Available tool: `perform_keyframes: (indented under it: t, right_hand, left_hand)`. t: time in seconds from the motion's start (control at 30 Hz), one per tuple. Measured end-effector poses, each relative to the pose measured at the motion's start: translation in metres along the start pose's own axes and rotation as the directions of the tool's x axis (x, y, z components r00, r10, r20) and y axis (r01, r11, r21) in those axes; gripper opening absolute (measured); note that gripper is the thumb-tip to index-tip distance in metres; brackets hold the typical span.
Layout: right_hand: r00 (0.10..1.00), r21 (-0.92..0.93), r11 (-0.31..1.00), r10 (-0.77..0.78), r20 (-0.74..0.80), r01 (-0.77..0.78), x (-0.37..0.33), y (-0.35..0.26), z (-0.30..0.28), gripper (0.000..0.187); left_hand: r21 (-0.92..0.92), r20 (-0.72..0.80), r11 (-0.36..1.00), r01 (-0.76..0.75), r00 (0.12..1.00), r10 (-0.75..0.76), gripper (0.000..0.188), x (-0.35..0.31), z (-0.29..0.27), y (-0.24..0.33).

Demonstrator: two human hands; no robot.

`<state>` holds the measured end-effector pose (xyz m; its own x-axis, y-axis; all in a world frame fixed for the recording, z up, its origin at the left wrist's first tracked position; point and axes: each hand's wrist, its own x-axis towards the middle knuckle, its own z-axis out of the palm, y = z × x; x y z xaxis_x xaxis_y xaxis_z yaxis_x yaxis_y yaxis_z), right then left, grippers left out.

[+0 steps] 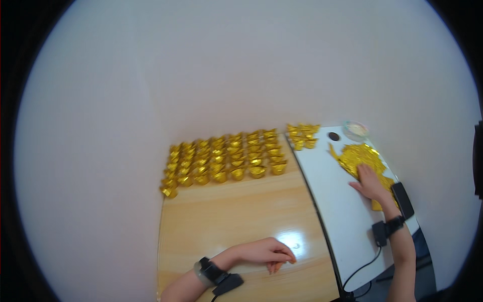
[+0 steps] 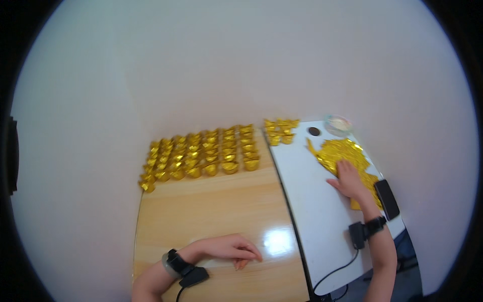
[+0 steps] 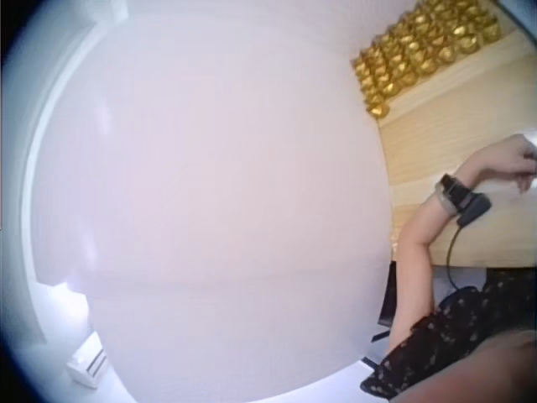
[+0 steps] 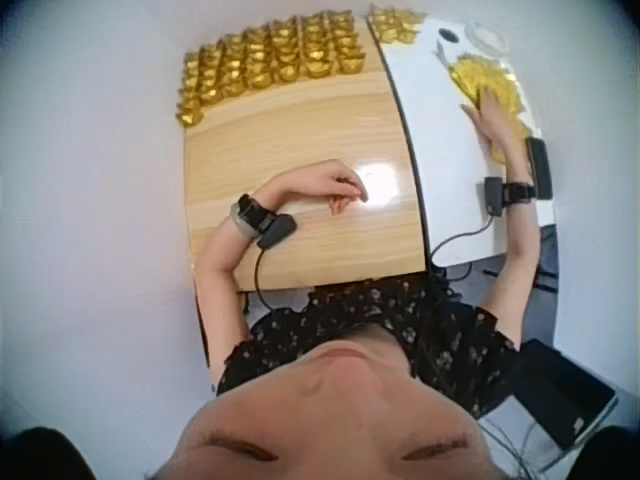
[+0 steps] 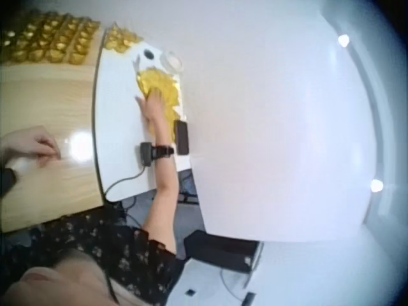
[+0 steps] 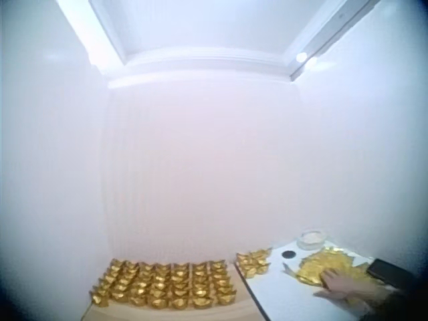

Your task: Folding sheets of gold foil paper into traditional ingot shapes and placing them on a stack.

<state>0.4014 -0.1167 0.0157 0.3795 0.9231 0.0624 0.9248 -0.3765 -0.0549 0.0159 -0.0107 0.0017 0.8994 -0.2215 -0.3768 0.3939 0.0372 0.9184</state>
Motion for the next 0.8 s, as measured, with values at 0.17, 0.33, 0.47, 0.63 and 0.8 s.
perform_keyframes:
  t: [0.17, 0.33, 0.47, 0.63, 0.8]
  right_hand:
    - [0.983, 0.166, 0.984, -0.040, -0.181, 0.071, 0.005, 0.003, 0.028, 0.054]
    - [0.981, 0.073, 0.996, -0.035, -0.192, 0.050, 0.008, 0.006, 0.028, 0.033]
    - [0.926, 0.207, 0.977, 0.039, -0.375, 0.043, 0.010, -0.002, 0.026, 0.014]
    - [0.912, 0.431, 0.900, 0.222, -0.344, -0.056, 0.014, -0.004, -0.012, 0.010]
    - [0.644, 0.080, 0.937, -0.170, -0.746, 0.339, 0.010, -0.054, -0.054, 0.008]
  left_hand:
    - [-0.076, -0.052, 0.996, 0.050, 0.997, -0.054, 0.031, -0.002, 0.000, 0.004]
    - [0.013, -0.086, 0.993, 0.115, 0.990, -0.113, 0.034, 0.003, 0.000, 0.018]
    - [0.030, -0.196, 0.996, 0.088, 0.977, -0.081, 0.034, 0.007, -0.002, 0.024]
    - [0.132, -0.369, 0.991, 0.021, 0.929, 0.030, 0.033, 0.013, -0.001, 0.020]
    - [0.541, -0.574, 0.841, 0.033, 0.745, 0.340, 0.033, 0.017, 0.003, 0.022]
